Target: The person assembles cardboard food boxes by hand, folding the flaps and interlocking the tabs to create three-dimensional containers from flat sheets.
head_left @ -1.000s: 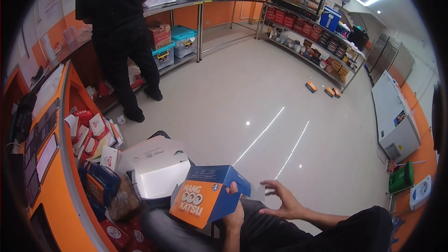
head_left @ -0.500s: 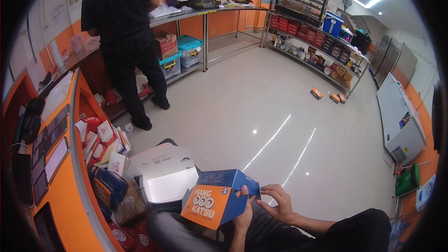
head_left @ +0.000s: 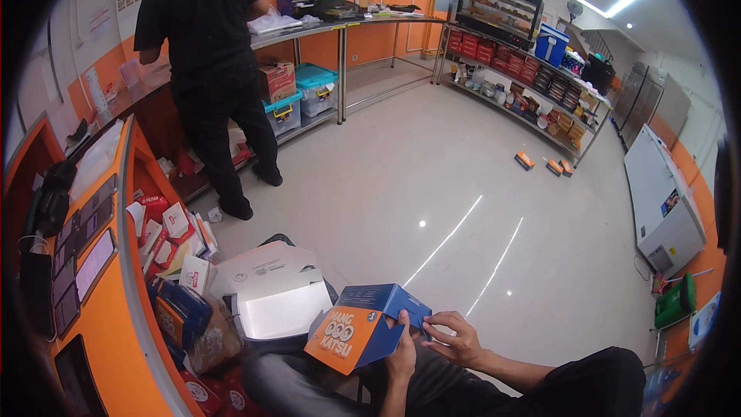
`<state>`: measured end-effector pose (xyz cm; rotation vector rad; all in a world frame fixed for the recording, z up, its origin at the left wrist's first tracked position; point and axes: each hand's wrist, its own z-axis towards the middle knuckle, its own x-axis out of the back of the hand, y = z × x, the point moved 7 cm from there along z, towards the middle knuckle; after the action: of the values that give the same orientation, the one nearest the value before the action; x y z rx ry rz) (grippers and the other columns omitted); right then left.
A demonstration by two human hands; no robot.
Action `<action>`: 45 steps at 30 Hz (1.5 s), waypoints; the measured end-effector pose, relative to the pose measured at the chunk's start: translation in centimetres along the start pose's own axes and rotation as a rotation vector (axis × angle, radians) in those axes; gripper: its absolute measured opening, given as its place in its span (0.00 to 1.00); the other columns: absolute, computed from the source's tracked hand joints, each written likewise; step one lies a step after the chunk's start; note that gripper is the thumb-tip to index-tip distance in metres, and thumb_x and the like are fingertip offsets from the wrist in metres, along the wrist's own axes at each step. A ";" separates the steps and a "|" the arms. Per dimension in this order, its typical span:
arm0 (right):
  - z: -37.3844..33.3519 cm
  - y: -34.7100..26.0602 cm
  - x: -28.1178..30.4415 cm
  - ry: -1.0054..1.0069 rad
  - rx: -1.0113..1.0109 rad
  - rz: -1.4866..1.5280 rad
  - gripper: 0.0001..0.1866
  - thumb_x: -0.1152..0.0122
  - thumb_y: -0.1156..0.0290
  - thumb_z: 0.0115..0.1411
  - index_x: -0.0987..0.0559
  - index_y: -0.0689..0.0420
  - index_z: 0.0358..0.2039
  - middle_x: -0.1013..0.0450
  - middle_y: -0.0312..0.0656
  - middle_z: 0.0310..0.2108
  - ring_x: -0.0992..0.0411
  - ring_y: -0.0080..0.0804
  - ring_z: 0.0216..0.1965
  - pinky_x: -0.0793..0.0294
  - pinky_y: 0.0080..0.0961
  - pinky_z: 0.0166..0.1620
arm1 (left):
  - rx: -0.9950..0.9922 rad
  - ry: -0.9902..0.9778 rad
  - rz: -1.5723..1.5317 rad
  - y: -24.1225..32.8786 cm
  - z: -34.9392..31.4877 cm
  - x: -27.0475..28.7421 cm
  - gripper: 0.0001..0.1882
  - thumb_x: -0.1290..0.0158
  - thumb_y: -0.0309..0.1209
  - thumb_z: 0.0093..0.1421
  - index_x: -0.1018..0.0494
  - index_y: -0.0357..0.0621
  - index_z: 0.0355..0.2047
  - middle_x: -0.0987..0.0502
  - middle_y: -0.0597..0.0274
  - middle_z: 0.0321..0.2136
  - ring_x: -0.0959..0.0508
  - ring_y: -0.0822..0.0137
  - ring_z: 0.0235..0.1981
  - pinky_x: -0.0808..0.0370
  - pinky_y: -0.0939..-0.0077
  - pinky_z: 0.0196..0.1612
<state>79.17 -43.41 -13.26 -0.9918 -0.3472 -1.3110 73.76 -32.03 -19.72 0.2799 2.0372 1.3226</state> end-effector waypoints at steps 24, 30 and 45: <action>2.3 -0.8 0.1 0.058 0.052 -0.158 0.25 0.25 0.65 0.43 0.19 0.58 0.43 0.28 0.42 0.41 0.29 0.42 0.42 0.26 0.35 0.42 | -0.157 -0.077 0.161 1.5 -0.3 0.0 0.21 0.57 0.41 0.71 0.25 0.34 0.37 0.23 0.64 0.32 0.26 0.76 0.33 0.30 0.83 0.34; 2.6 -0.9 0.2 0.087 0.095 -0.216 0.25 0.25 0.64 0.42 0.19 0.58 0.42 0.28 0.42 0.40 0.30 0.41 0.41 0.26 0.34 0.42 | -0.092 -0.064 0.046 1.7 -0.4 -0.5 0.21 0.57 0.42 0.71 0.25 0.33 0.37 0.22 0.61 0.31 0.27 0.75 0.31 0.31 0.82 0.32; 3.4 -3.0 1.5 0.060 0.265 -0.123 0.27 0.25 0.61 0.43 0.19 0.54 0.46 0.27 0.37 0.42 0.30 0.34 0.42 0.27 0.28 0.44 | -0.027 -0.257 -0.493 3.4 -1.0 -0.3 0.15 0.57 0.36 0.71 0.26 0.38 0.38 0.22 0.57 0.38 0.22 0.70 0.38 0.24 0.78 0.36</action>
<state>77.86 -41.62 -9.00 -0.7162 -0.5280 -1.3616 72.74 -31.38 -16.36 -0.0644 1.7237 0.9521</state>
